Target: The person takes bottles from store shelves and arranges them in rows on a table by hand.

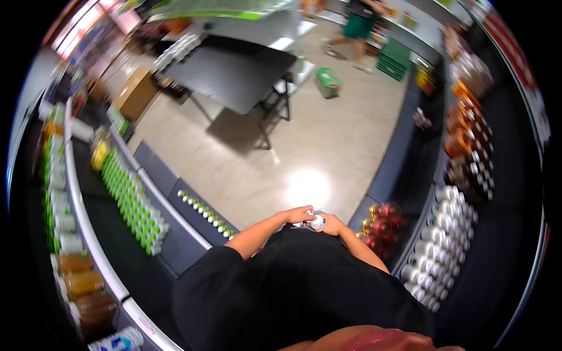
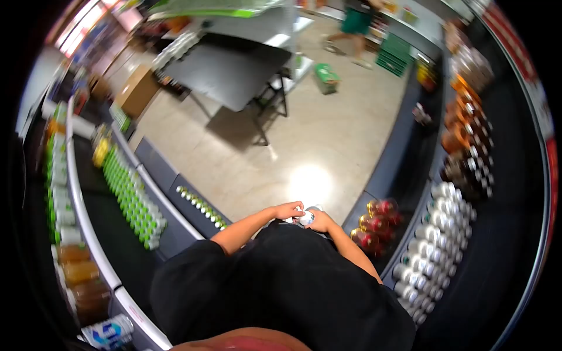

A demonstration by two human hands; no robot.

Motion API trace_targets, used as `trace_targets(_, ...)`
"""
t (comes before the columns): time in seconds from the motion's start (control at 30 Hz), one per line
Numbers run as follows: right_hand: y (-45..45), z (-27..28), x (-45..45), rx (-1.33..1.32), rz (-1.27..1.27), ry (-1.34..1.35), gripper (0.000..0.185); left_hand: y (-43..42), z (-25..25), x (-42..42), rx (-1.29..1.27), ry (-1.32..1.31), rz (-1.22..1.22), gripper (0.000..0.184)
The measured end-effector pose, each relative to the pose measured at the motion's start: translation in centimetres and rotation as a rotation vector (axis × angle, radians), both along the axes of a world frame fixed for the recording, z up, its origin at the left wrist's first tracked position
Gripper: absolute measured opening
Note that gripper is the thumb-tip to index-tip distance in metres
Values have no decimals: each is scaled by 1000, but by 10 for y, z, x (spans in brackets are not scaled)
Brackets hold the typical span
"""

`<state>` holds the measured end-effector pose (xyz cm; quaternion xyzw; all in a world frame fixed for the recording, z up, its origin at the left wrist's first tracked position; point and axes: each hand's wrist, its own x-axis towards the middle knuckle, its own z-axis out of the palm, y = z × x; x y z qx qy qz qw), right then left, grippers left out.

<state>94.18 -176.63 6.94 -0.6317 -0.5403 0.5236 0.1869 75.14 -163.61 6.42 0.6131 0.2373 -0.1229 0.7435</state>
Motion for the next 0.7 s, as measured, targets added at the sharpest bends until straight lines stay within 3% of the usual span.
trace_targets(0.17,104,-1,-39,-208,519,-14,57,-9,-49,-68,-232,70,608,24)
trace_targets(0.23,139,-31,-49,-192,697,14,59,-2,-50,-84,-288,47,708,23)
trace_targets(0.33,187,-26,-66,-244,796,-133,63,21,-59,-93,-369,93,851,24)
trace_targets(0.43,238,-19,-66,-298,889,-172,73,50,-98,-93,-403,-5,903,28)
trace_targets(0.5,275,-26,-59,-258,949,-214,82,82,-89,-86,-320,29,889,27)
trace_targets(0.7,350,-39,-39,-209,893,-42,61,166,-52,-64,-206,72,887,29)
